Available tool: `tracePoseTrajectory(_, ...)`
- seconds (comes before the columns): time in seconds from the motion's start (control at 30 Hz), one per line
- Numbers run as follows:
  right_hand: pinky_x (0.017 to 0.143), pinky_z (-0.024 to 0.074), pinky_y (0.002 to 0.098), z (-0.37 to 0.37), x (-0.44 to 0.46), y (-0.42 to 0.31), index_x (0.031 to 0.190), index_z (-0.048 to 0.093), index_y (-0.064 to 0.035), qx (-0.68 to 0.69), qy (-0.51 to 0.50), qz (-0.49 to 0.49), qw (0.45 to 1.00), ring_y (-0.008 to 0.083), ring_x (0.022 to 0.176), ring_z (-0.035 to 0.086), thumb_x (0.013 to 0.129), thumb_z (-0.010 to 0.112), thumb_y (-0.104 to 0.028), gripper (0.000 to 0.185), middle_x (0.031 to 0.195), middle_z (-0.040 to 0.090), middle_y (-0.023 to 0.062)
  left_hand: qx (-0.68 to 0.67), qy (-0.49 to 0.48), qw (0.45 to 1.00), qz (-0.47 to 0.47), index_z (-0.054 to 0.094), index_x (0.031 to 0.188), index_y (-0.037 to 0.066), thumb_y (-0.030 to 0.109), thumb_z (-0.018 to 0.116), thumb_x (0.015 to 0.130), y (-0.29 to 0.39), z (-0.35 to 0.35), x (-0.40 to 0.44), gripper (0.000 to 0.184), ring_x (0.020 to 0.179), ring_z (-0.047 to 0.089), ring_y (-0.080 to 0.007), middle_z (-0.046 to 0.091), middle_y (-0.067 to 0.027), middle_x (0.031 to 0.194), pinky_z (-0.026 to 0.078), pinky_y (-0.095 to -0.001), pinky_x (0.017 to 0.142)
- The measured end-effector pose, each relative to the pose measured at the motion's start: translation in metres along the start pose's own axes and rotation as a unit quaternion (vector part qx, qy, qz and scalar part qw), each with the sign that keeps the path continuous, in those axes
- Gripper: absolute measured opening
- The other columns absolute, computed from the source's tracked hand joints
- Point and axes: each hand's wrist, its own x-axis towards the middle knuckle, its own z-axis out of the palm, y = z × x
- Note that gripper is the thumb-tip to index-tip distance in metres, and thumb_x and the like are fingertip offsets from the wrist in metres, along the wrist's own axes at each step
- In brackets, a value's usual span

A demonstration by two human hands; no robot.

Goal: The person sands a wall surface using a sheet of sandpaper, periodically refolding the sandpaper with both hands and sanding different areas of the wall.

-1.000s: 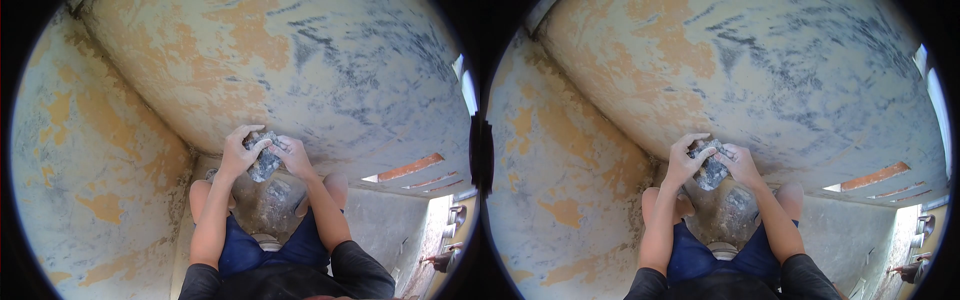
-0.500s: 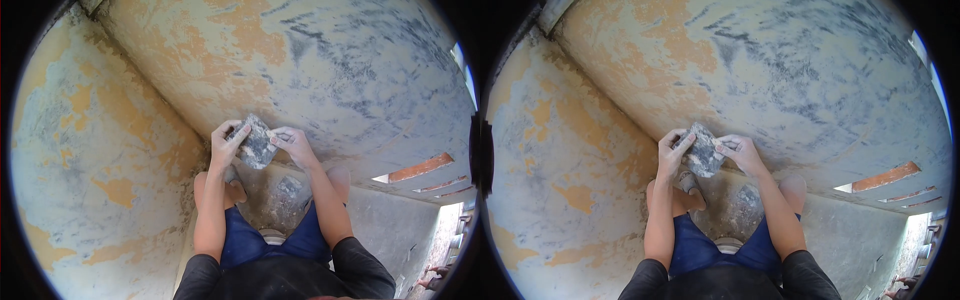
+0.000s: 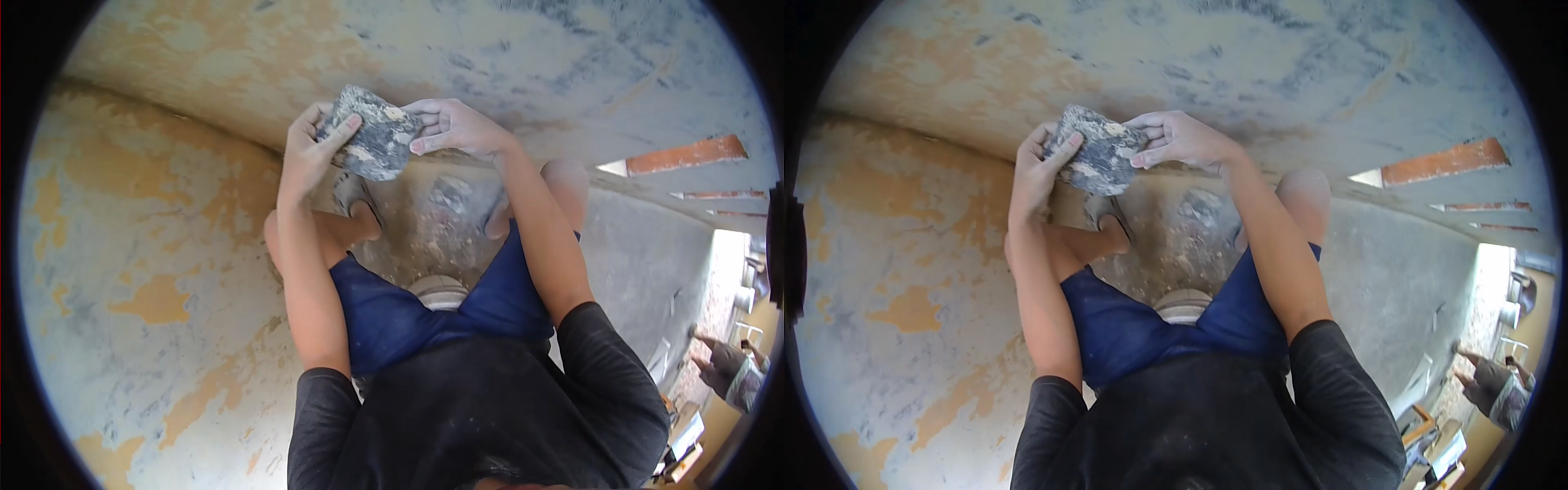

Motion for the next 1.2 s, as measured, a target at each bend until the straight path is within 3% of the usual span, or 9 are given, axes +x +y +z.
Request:
tracePoseTrajectory(0.17,0.101,0.0581,0.035,-0.031,0.012,0.083,0.144,0.057,0.0054,-0.091,-0.079,0.236,0.964,0.0245,0.119,0.07,0.093,0.08,-0.013,0.059,0.135,0.07,0.0162,0.225,-0.044,0.973,-0.007,0.07,0.102,0.0,0.021,0.082,0.094,-0.012,-0.006,0.014,0.026,0.079,0.07,-0.0096,0.075,-0.0071,0.087,0.055,-0.0294,0.07)
tracePoseTrajectory(0.27,0.074,0.0665,0.0403,-0.065,0.016,0.267,0.137,0.062,0.0062,-0.107,0.003,0.307,0.946,0.0272,0.107,0.075,0.098,0.071,-0.01,0.044,0.121,0.076,0.0211,0.265,-0.041,0.963,-0.022,0.069,0.101,0.0,0.022,0.083,0.09,-0.009,-0.005,0.016,0.028,0.078,0.074,-0.0197,0.074,-0.0142,0.083,0.056,-0.0348,0.073)
tracePoseTrajectory(0.3,0.073,0.0637,0.0459,-0.095,0.013,0.34,0.125,0.071,0.0002,-0.372,-0.152,0.083,0.912,0.0289,0.095,0.077,0.101,0.064,-0.02,0.032,0.11,0.079,0.017,0.258,-0.032,0.965,-0.026,0.069,0.101,0.0,0.022,0.083,0.09,-0.011,-0.006,0.016,0.028,0.078,0.074,-0.0197,0.074,-0.0142,0.083,0.056,-0.0348,0.073)
tracePoseTrajectory(0.37,0.077,0.0599,0.0522,-0.06,0.0,0.324,0.118,0.075,-0.0046,-0.593,-0.109,0.222,0.766,0.0332,0.092,0.076,0.1,0.06,-0.027,0.032,0.105,0.079,0.0138,0.338,-0.037,0.94,0.026,0.066,0.101,-0.002,0.022,0.079,0.094,-0.018,-0.007,0.02,0.028,0.077,0.07,-0.0128,0.072,-0.0117,0.082,0.054,-0.0326,0.067)
tracePoseTrajectory(0.47,0.093,0.0572,0.0487,-0.133,-0.042,0.525,0.12,0.074,-0.0109,-0.644,-0.035,0.315,0.697,0.0371,0.1,0.074,0.094,0.069,-0.041,0.041,0.104,0.077,0.0195,0.334,-0.023,0.94,0.056,0.065,0.1,-0.002,0.022,0.078,0.092,-0.017,-0.004,0.019,0.029,0.074,0.07,-0.0246,0.069,-0.0165,0.078,0.052,-0.0377,0.069)
tracePoseTrajectory(0.6,0.115,0.0433,0.05,-0.079,-0.053,0.466,0.132,0.071,-0.0145,-0.564,0.145,0.378,0.72,0.0376,0.13,0.063,0.094,0.064,-0.045,0.05,0.134,0.069,0.0228,0.336,-0.029,0.939,0.075,0.066,0.098,-0.002,0.021,0.077,0.089,-0.017,0.002,0.025,0.028,0.076,0.066,-0.0391,0.067,-0.0229,0.08,0.05,-0.0436,0.072)
tracePoseTrajectory(0.9,0.13,0.0156,0.0573,-0.098,-0.042,0.517,0.158,0.051,-0.0194,-0.536,0.032,0.443,0.718,0.0438,0.163,0.009,0.1,0.057,-0.051,0.066,0.175,0.023,0.0195,0.335,-0.07,0.939,0.032,0.065,0.101,-0.001,0.02,0.076,0.089,0.004,0.026,0.033,0.026,0.086,0.066,-0.0473,0.069,-0.0259,0.087,0.05,-0.05,0.076)
tracePoseTrajectory(1.13,0.129,0.02,0.0595,-0.071,-0.034,0.472,0.161,0.046,-0.0185,-0.582,0.009,0.407,0.704,0.0428,0.163,0.008,0.101,0.057,-0.055,0.071,0.175,0.022,0.0178,0.343,-0.069,0.936,0.028,0.066,0.102,0.0,0.02,0.077,0.09,0.003,0.032,0.033,0.026,0.088,0.067,-0.0464,0.07,-0.025,0.087,0.052,-0.0492,0.078)
tracePoseTrajectory(1.2,0.126,0.026,0.0601,-0.051,-0.038,0.442,0.153,0.053,-0.01,-0.485,0.161,0.456,0.729,0.0393,0.157,0.03,0.101,0.054,-0.043,0.061,0.162,0.044,0.0216,0.346,-0.065,0.936,0.023,0.066,0.102,0.0,0.02,0.077,0.09,0.005,0.031,0.035,0.026,0.088,0.067,-0.046,0.071,-0.025,0.088,0.052,-0.0488,0.078)
